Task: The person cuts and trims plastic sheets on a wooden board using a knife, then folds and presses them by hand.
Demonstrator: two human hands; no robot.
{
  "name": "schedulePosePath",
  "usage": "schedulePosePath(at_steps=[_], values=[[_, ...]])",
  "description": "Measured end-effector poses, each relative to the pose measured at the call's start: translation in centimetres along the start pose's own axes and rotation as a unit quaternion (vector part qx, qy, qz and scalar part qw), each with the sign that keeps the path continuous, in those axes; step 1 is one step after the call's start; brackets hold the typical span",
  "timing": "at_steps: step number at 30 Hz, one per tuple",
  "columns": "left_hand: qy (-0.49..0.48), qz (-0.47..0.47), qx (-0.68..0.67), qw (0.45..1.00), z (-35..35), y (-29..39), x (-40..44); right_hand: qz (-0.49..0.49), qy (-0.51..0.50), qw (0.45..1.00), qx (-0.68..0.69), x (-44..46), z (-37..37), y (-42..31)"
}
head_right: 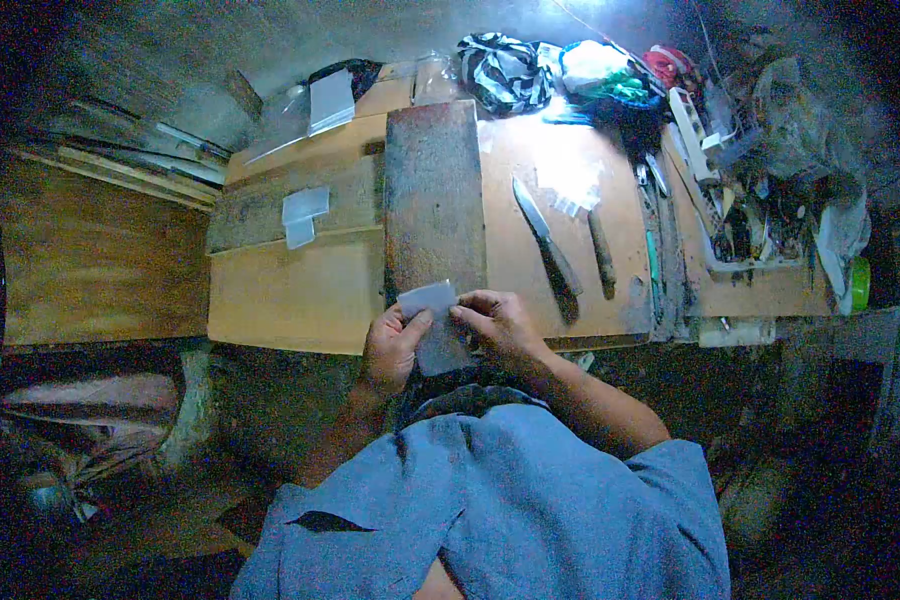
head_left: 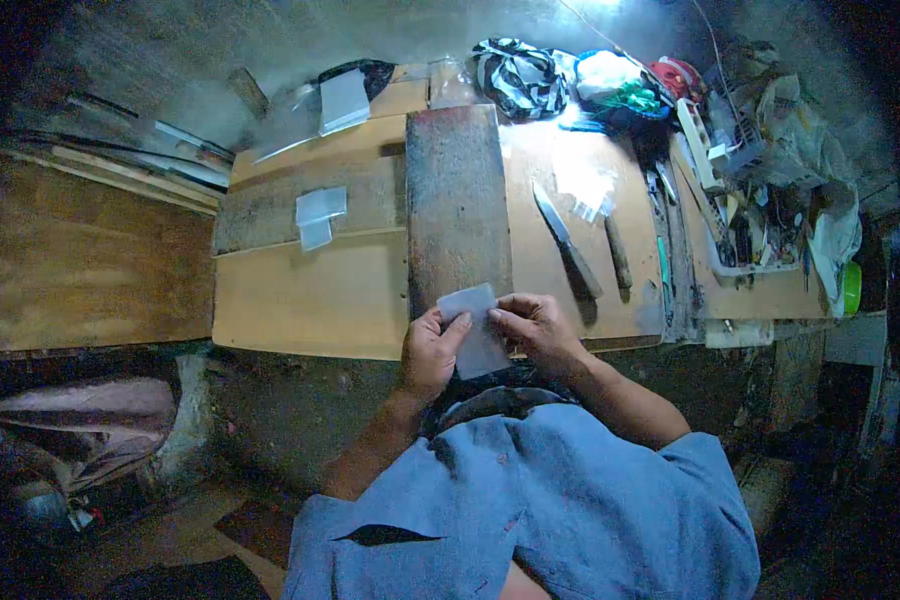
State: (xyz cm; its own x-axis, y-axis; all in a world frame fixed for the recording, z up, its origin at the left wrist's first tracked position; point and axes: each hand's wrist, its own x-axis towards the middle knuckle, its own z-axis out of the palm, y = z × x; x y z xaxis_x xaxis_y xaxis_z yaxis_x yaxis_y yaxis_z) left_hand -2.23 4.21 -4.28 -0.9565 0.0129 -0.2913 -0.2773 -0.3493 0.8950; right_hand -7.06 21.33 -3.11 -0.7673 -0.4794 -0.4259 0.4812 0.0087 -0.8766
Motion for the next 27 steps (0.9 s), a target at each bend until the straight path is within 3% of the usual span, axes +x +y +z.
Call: schedulePosePath(at_steps=[15,19,27], values=[[0.029,-0.028,-0.083,0.996,-0.4,-0.7,-0.3,0.028,0.019,0.997,0.074,-0.2,-0.3,-0.2],[0.047,-0.063,-0.117,0.99,-0.4,0.1,-0.6,0.04,0.067,0.993,0.09,-0.5,-0.6,-0.8],[0.081,0.012,-0.065,0.995,-1.6,0.2,-0.6,-0.018,0.108,0.983,0.145,-1.2,-2.2,-1.4]])
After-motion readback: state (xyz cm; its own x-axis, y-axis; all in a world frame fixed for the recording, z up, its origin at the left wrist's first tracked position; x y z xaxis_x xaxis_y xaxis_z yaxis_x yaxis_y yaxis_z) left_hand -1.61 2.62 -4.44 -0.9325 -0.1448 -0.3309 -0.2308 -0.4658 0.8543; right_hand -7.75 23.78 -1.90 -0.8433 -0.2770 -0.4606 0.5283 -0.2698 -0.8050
